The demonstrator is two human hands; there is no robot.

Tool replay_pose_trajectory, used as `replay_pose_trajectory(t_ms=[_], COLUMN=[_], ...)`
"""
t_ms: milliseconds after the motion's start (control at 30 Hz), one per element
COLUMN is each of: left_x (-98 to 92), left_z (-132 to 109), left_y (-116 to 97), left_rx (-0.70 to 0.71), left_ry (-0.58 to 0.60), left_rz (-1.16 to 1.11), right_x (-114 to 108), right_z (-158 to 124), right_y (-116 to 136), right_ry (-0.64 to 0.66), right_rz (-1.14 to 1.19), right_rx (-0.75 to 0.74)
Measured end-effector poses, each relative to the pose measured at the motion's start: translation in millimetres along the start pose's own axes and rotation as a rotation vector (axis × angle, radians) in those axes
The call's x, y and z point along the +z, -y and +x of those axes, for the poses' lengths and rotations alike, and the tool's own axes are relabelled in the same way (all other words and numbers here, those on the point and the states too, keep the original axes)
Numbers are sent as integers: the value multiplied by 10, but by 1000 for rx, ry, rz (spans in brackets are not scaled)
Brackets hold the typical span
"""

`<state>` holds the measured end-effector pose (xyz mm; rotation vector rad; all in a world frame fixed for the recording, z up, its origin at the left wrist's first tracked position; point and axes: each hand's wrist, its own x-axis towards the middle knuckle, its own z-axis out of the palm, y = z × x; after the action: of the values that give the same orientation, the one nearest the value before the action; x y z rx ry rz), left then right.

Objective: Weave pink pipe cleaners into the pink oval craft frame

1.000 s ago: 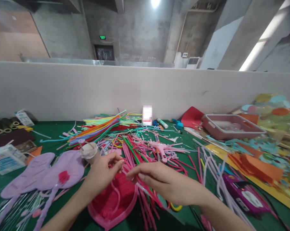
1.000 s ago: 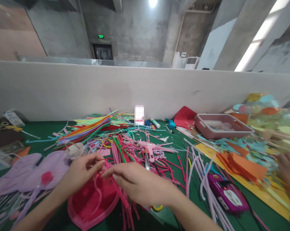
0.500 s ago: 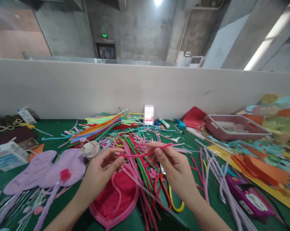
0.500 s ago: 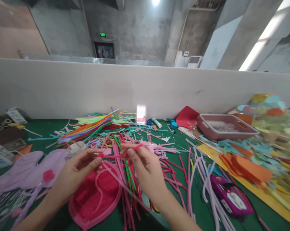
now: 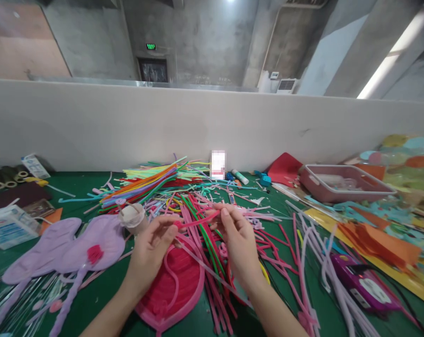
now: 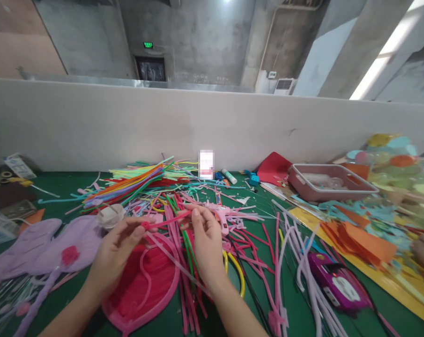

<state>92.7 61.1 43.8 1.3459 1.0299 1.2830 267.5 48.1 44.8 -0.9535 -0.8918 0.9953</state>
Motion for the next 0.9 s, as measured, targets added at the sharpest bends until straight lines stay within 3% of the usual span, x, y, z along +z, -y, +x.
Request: replay_pose_trajectory(t_ms=[100, 200, 300, 433, 633, 900], left_x=[15, 5, -12, -17, -14, -5], left_z=[12, 24, 25, 17, 7, -8], left_y=[5, 17, 61, 108, 65, 70], left_rx=[-77, -144, -210, -265, -332, -387], left_ry=[-59, -73, -3, 105, 154, 190], left_rz=[-212, -333, -355, -359, -412, -476], right_x=[-10, -51, -111, -158, -129, -65], right_z=[-33, -40, -28, -35, -117, -164], right_y=[-90, -145, -152, -132, -94, -33], right_ry=[104, 102, 26, 9, 145, 319], right_rz=[-201, -485, -708, -747, -570, -301], right_rx=[-84, -224, -466, -660, -643, -363])
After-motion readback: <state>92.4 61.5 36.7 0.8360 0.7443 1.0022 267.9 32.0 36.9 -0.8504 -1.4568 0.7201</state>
